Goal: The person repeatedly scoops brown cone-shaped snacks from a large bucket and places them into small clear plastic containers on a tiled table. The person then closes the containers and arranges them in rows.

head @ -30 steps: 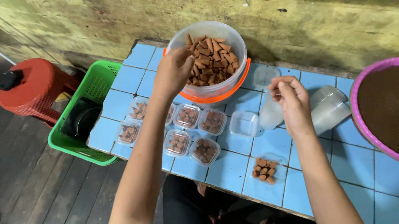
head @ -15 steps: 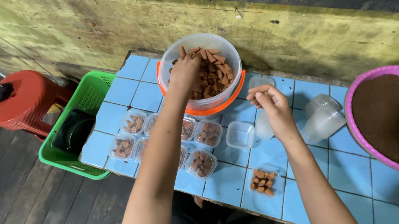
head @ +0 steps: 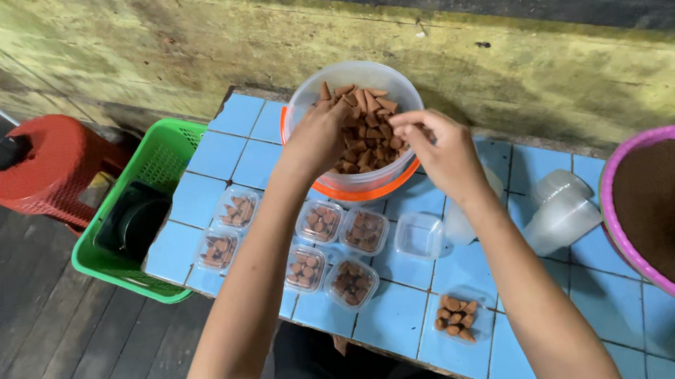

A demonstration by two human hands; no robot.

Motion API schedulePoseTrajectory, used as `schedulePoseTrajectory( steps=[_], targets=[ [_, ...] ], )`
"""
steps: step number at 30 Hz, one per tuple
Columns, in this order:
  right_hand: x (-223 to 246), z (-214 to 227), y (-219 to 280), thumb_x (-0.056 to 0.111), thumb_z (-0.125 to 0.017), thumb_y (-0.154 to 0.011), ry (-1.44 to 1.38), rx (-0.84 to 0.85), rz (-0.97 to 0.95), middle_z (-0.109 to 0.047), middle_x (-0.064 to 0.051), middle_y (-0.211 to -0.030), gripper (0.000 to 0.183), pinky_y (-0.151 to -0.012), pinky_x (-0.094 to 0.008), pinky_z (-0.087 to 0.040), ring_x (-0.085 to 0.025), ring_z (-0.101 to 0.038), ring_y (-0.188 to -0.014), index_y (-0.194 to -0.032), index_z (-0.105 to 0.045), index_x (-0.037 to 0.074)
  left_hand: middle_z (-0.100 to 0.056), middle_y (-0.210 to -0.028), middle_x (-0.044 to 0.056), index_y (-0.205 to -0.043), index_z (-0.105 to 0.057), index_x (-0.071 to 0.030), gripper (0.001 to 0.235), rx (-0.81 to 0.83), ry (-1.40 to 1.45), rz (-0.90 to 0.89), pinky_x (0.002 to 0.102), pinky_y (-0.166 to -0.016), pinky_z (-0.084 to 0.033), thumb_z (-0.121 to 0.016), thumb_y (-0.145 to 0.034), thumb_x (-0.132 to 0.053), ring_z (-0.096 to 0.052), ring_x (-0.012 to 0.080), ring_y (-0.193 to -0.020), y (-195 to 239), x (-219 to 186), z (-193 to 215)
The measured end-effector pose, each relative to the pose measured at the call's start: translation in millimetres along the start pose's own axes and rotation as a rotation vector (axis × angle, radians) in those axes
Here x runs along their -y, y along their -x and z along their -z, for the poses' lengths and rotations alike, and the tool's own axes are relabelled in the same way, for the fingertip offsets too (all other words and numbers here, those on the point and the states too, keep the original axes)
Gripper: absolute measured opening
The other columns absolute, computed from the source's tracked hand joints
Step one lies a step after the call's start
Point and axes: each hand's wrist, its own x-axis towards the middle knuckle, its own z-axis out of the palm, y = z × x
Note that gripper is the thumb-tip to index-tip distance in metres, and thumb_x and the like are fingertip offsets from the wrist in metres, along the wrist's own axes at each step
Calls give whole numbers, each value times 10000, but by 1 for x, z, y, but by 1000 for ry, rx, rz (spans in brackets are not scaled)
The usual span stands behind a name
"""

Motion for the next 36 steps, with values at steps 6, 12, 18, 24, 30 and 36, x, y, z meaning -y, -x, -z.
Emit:
schedulePoseTrajectory(
  steps=[6, 12, 18, 24, 30, 36],
  targets=[
    [-25, -39, -61, 163, -607, -958, 502, 161, 93, -705, -131, -1052, 199, -863, -466, -577, -325, -686, -1029, -1118, -724, 158, -594, -953, 310, -1044, -517, -11, 274, -194, 246, 69, 643, -814, -492, -637, -798, -6, -591, 572, -910, 29, -10, 11],
    [-52, -62, -81, 256, -577, -981, 970, 436, -40, -575, -182, -1211, 326, -833, -608, -559, -424, -559, -1164, -1204, -685, 43, -601, -965, 104, -1142, -551, -173, 325, -252, 153, 221, 476, -862, -534, -684, -846, -192, -628, 365, -1008, 26, 26, -40],
    [-69, -66, -82, 198, -616, -962, 1061, 517, 9, -511, -182, -1387, 347, -985, -524, -454, -409, -420, -1280, -1275, -700, 75, -597, -899, 111, -1101, -560, -168, 323, -277, 147, 214, 481, -835, -528, -685, -804, -142, -631, 367, -942, 29, 23, -38],
    [-96, -72, -90, 224, -809, -745, 1105, 495, 117, -550, -155, -1294, 356, -998, -515, -435, -385, -425, -1240, -1045, -754, 41, -609, -890, 184, -1105, -564, -106, 298, -314, 183, 205, 514, -830, -511, -678, -830, -106, -620, 422, -930, 30, 2, -16],
    [-43, -63, -82, 117, -699, -866, 926, 582, -80, -447, -209, -1390, 305, -1005, -536, -512, -421, -493, -1246, -1122, -692, -48, -603, -872, 164, -1103, -574, -128, 288, -375, 183, 205, 507, -818, -513, -666, -831, -104, -618, 407, -893, 28, 9, -29],
    [-47, -61, -86, 149, -707, -884, 912, 610, -243, -469, -159, -1410, 336, -987, -593, -504, -399, -568, -1218, -1172, -704, -26, -608, -861, 140, -1115, -586, -148, 306, -379, 177, 200, 488, -807, -515, -663, -821, -107, -629, 384, -885, 28, 12, -30]
  ],
)
